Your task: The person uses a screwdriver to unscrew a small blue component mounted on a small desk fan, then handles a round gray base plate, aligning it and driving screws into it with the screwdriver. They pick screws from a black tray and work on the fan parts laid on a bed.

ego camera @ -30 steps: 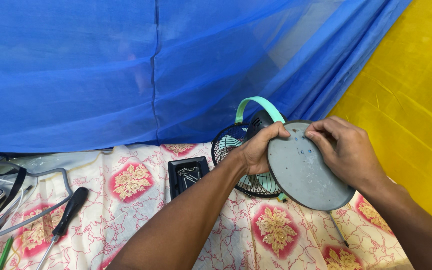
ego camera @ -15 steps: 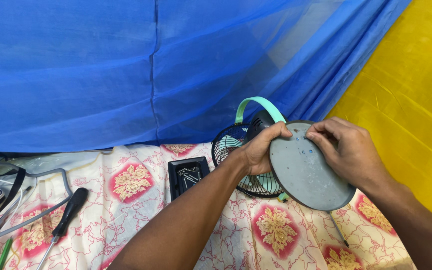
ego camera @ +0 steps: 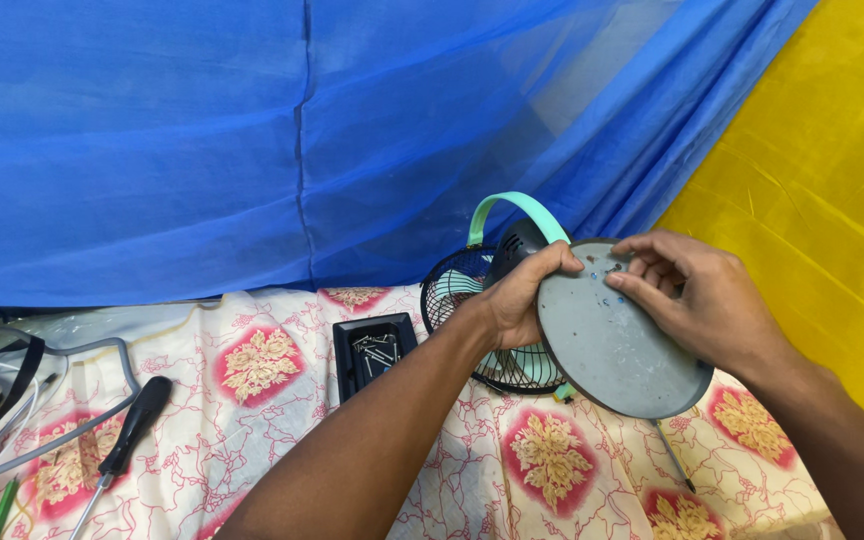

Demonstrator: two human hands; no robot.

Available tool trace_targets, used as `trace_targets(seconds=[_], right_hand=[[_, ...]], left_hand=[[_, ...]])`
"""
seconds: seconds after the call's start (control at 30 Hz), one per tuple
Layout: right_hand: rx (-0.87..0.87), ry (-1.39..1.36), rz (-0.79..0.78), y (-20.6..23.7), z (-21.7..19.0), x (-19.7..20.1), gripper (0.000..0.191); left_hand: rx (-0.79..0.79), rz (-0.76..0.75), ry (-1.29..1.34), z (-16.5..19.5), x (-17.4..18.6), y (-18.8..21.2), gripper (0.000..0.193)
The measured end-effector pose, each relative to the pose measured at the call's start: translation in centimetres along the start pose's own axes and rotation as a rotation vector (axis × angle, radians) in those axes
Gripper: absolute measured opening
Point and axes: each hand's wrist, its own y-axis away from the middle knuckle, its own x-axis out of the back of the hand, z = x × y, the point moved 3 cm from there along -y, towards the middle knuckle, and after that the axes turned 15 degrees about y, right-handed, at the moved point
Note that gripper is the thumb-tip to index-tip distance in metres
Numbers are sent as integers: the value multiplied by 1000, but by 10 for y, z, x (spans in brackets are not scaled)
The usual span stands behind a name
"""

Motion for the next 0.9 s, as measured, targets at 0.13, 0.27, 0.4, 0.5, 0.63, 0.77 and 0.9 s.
trace_targets(seconds=[0.13,0.27,0.4,0.5,0.63,0.77,0.9], right_hand=[[31,10,10,1,-2,2,21],[27,45,-5,-4,-6,0,21],[-28,112,-68,-10,-8,-3,28],[14,169,-74,-13,-10,-4,35],[-186,227,-216,-13,4,-7,47],[-331,106,-168,-8,26,-6,70],[-411,-61,143,3,61,-4,74]], left_hand=[[9,12,-17,0,-1,0,69],[8,33,-22,0,-1,-1,66],[-10,-3,1,0,-1,-4,64],[-8,-2,-6,0,0,-5,63],[-18,43,-13,0,2,-5,64],[-13,2,-1,-1,0,-6,66],[-35,41,9,-2,3,-5,67]])
